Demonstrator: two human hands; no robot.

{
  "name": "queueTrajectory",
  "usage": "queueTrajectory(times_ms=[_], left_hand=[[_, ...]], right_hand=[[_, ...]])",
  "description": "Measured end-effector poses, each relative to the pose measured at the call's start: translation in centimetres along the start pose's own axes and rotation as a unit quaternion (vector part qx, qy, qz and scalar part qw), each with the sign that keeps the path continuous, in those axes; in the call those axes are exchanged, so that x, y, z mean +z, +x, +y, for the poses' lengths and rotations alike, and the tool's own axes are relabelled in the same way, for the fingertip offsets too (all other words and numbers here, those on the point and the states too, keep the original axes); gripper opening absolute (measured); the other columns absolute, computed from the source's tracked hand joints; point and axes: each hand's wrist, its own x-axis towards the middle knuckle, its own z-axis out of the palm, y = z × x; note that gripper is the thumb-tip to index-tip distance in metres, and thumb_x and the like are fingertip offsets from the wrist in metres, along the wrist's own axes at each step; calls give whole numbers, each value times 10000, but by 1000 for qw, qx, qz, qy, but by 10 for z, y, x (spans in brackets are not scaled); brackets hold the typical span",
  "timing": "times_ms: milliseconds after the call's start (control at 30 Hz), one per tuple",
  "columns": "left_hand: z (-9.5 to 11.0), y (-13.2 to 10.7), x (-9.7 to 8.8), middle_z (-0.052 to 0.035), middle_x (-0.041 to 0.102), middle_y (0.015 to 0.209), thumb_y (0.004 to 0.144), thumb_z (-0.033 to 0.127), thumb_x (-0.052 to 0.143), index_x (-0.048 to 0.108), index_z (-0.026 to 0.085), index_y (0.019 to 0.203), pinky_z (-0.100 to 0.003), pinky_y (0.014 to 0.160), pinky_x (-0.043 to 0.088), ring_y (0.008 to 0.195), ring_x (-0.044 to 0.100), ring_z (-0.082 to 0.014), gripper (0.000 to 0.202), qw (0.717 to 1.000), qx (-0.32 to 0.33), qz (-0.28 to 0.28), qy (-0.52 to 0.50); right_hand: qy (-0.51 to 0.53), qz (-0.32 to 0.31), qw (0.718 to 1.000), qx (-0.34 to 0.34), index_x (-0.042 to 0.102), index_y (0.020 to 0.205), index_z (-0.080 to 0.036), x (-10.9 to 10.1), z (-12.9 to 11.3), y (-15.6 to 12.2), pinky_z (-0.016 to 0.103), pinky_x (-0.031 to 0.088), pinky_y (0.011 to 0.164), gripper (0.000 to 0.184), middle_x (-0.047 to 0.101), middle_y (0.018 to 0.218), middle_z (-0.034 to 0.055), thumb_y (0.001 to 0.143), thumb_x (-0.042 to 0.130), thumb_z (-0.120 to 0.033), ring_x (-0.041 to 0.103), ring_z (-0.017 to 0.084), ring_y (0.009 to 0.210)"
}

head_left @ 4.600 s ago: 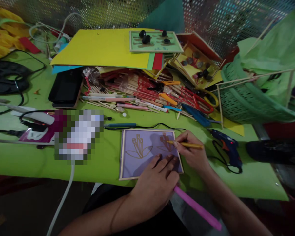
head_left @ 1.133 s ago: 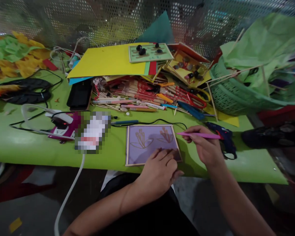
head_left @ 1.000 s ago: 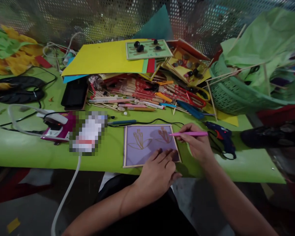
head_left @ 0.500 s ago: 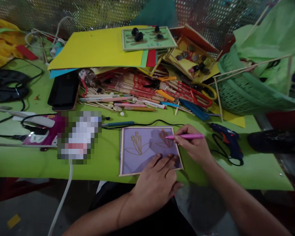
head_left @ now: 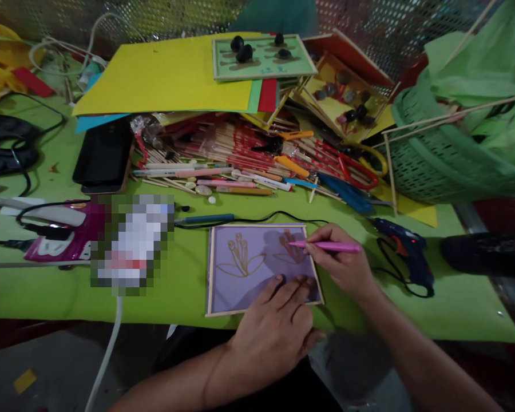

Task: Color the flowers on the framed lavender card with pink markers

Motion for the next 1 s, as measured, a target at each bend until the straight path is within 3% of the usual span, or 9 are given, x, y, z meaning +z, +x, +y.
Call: queueTrajectory(times_ms=[300,1000], left_hand=[[0,1,-2,-65,678,1383,1009,446,558,660,177,1038,-397,1201,353,1344,572,-211,289,1000,1,6,-1],[0,0,0,-65,677,1376,1017,453,546,657,175,1039,-398,1208,344,1348,570,-208,301,1000,2,6,-2]], right_hand=[[-21,0,999,-27,654,881,-225,0,-5,0,255,489,572,39,675,746,-5,914,660,-246,640,150,644],[-33,-3,999,-18,652,879,-223,-1,-6,0,274,493,586,70,682,745,7,917,663,-281,644,162,652]])
